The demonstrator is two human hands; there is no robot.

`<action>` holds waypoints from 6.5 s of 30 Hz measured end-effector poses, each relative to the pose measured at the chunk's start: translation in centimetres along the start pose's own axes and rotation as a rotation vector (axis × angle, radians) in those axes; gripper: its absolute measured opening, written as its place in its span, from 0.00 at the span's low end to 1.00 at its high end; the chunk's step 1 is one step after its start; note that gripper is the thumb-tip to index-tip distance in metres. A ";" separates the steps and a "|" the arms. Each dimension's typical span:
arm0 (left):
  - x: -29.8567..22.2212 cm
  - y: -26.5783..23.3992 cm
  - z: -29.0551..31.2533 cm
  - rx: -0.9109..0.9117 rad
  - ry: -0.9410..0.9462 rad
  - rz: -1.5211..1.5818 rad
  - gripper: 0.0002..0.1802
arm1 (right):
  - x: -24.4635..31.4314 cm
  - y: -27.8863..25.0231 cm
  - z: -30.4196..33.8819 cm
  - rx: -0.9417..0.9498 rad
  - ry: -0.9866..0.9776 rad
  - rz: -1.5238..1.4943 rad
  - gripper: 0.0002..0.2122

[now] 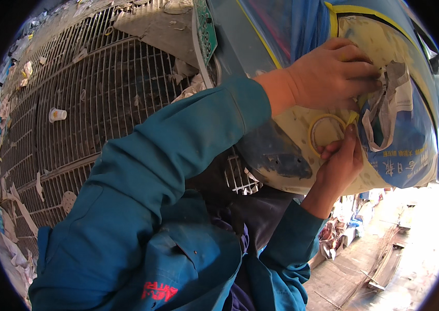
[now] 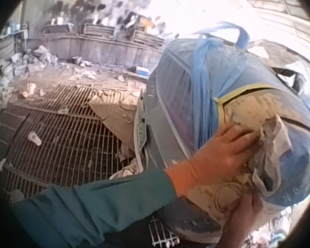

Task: The person applies yellow masking tape and newspaper to the rear of a car, covering the taillight and surrounding bodywork. They smooth the tape and paper to secure the mask before moving to the front of the vehicle.

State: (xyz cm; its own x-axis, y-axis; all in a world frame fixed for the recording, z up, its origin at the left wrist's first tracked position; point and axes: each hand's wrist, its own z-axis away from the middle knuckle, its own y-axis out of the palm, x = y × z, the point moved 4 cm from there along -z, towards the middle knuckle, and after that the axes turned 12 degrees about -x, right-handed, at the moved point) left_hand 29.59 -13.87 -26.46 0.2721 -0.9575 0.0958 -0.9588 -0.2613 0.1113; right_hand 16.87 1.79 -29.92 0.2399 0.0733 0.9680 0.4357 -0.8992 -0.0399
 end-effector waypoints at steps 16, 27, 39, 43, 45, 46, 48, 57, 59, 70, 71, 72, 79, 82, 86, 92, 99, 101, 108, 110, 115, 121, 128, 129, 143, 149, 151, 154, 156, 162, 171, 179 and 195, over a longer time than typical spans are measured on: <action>-0.7 0.9 -0.1 0.023 -0.143 0.106 0.36 | -1.6 0.3 1.1 0.051 0.326 -0.270 0.16; -1.0 -0.9 0.1 -0.065 -0.225 0.233 0.27 | -6.3 2.4 11.0 0.460 0.485 -0.144 0.20; -9.2 -0.1 4.8 -0.067 -1.195 0.652 0.20 | -11.8 -4.2 11.1 0.414 0.521 -0.174 0.20; -10.6 0.4 5.1 -0.137 -1.264 0.719 0.20 | -12.5 -5.2 11.3 0.422 0.522 -0.129 0.16; -11.3 0.9 5.1 -0.208 -1.330 0.847 0.19 | -13.3 -5.7 11.4 0.353 0.540 -0.105 0.14; -11.4 1.1 5.2 -0.244 -1.364 0.891 0.19 | -13.8 -6.0 11.5 0.325 0.551 -0.097 0.13; -11.7 1.8 5.4 -0.272 -1.484 1.004 0.20 | -14.9 -6.0 11.8 0.359 0.513 -0.166 0.12; -12.8 2.4 5.1 -0.342 -1.731 1.350 0.19 | -17.7 -8.7 11.9 0.774 -0.152 0.486 0.23; -12.8 2.3 5.3 -0.299 -1.743 1.356 0.18 | -17.6 -8.4 11.7 0.748 -0.221 0.492 0.21; -9.6 -3.4 2.7 -0.112 -0.875 0.517 0.35 | -9.0 -6.7 7.9 0.288 0.362 -0.165 0.14; -9.6 -3.4 1.5 -0.175 -0.701 0.452 0.39 | -8.2 -6.6 7.6 0.296 0.336 -0.206 0.15; -9.9 -3.3 0.4 -0.236 -0.528 0.386 0.42 | -7.4 -6.7 7.5 0.284 0.296 -0.223 0.15; -10.5 1.3 -3.0 0.070 -0.264 0.179 0.42 | -3.8 -7.1 8.0 0.373 0.104 0.162 0.19; -10.6 2.3 -2.8 0.099 -0.256 0.128 0.41 | -2.4 -7.4 7.9 0.522 0.039 0.233 0.19; -10.9 3.2 -2.0 0.142 -0.223 0.093 0.40 | 0.2 -8.7 7.1 0.634 0.041 0.155 0.16; -10.0 3.1 -1.7 0.107 -0.256 0.228 0.37 | 7.9 -7.4 5.1 0.603 -0.184 -0.521 0.21; -5.7 2.0 -1.4 0.150 -0.473 0.673 0.33 | 11.3 -0.7 0.8 0.525 -0.368 -0.599 0.26; -4.9 1.6 -1.7 0.067 -0.398 0.568 0.30 | 10.9 0.8 -0.5 0.491 -0.343 -0.685 0.27; -2.5 1.3 -2.7 -0.080 -0.448 0.657 0.29 | 9.8 1.9 -2.7 0.685 -0.162 -0.948 0.28; -2.0 0.6 -3.1 -0.079 -0.430 0.572 0.31 | 9.4 1.8 -3.0 0.655 -0.210 -0.924 0.26; -1.0 -1.1 -5.4 -0.206 -0.266 0.171 0.32 | 8.4 2.0 -3.4 0.588 -0.303 -0.824 0.19; -1.1 -0.1 -4.8 -0.005 -0.202 0.418 0.32 | 8.2 1.7 -3.8 0.634 -0.284 -0.864 0.18; -3.5 0.7 -1.2 -0.152 -0.406 0.389 0.32 | 8.2 2.0 -3.7 0.615 -0.309 -0.882 0.19; -3.6 1.0 -0.9 -0.145 -0.408 0.386 0.32 | 8.2 2.1 -3.7 0.615 -0.304 -0.891 0.20; -3.8 1.0 0.5 0.346 -0.203 0.138 0.38 | 7.9 3.6 -2.6 0.290 -0.456 -0.612 0.27; 0.8 -3.5 -2.2 0.181 -0.349 0.320 0.23 | 7.8 3.5 -2.7 0.279 -0.383 -0.574 0.22; 2.4 -4.8 -3.4 0.098 -0.669 0.353 0.16 | 7.7 3.5 -2.7 0.309 -0.398 -0.558 0.20; 2.3 -4.4 -5.7 0.154 -0.928 0.628 0.12 | 7.5 3.4 -2.7 0.360 -0.400 -0.564 0.18; 2.2 -3.7 -6.9 0.320 -1.081 0.732 0.13 | 7.4 3.5 -2.6 0.362 -0.420 -0.543 0.17; 2.3 -2.3 -8.5 0.360 -1.175 0.818 0.11 | 7.6 3.6 -2.2 0.324 -0.478 -0.357 0.16; 4.9 -0.2 -12.7 0.419 -0.584 0.512 0.05 | 8.4 4.5 -1.5 0.257 -0.401 -0.227 0.15; 5.3 2.0 -13.3 0.347 -0.238 0.498 0.06 | 8.7 4.6 -1.6 0.282 -0.339 -0.261 0.22; 3.8 2.7 -11.7 0.168 -0.242 0.370 0.08 | 9.1 4.5 -1.6 0.321 -0.285 -0.169 0.23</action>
State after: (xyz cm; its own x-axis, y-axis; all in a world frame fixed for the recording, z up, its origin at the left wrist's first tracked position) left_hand 28.98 -16.83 -14.18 -0.0978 -0.9858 -0.1366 -0.9932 0.1055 -0.0501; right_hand 19.63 -2.27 -20.90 0.3516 0.3633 0.8628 0.7250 -0.6887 -0.0055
